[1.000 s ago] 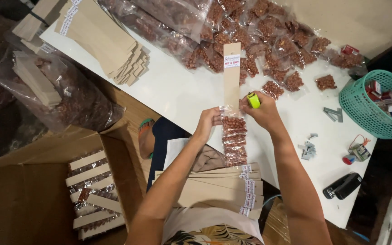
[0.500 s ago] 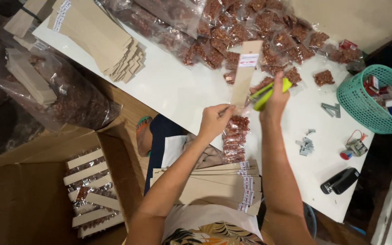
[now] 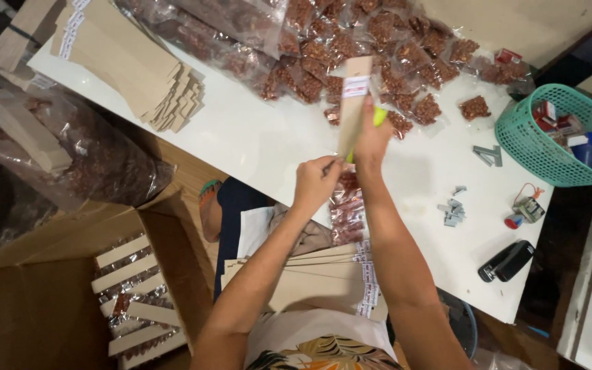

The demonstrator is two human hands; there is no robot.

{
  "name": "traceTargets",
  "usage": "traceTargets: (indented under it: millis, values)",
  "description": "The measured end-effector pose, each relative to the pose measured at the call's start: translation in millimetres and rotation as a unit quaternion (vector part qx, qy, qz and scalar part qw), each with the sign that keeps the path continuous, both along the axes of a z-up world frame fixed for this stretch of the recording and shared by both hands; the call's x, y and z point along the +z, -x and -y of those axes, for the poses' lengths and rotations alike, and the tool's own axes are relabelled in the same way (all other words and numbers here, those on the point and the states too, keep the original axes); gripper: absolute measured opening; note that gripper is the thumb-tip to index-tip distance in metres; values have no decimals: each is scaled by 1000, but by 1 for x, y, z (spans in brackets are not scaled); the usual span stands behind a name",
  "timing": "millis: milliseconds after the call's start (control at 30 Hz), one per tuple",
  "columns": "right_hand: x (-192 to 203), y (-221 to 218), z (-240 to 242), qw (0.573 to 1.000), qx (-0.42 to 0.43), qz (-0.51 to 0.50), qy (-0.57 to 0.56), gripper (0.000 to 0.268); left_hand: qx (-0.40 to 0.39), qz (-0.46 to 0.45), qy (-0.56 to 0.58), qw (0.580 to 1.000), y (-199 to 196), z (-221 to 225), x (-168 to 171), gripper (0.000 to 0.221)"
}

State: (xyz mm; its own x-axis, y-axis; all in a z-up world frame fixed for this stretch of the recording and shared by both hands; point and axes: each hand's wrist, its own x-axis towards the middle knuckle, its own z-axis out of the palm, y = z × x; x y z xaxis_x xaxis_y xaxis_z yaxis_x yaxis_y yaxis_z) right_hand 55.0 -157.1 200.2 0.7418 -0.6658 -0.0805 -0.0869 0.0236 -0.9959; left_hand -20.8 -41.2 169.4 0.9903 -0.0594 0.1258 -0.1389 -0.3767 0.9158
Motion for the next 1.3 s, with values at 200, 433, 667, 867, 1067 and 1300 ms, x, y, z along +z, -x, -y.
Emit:
traceTargets:
  millis: [200,433,667,867,1067,1300]
  values:
    - [-114,-41,95,920,150,-179,316,45,32,-129,79,988,-16,-16,-88,28]
    - [-71,28,143,755,362,-269,475,69,67,-255,242,934,-34,-20,-128,27]
    - [76,93,56,905,359,-200,109,32,64,-295,397,866,-19,-25,-68,42]
    - [18,76,42,884,404,-202,118,32,21,-178,259,949,-8,-24,-40,36]
    - [23,75,46,871,416,-227,133,37,40,-135,155,978,0,-15,-26,18]
    - [13,21,46,993,65,67,-73,45,0,-43,139,989,4,-3,-6,18]
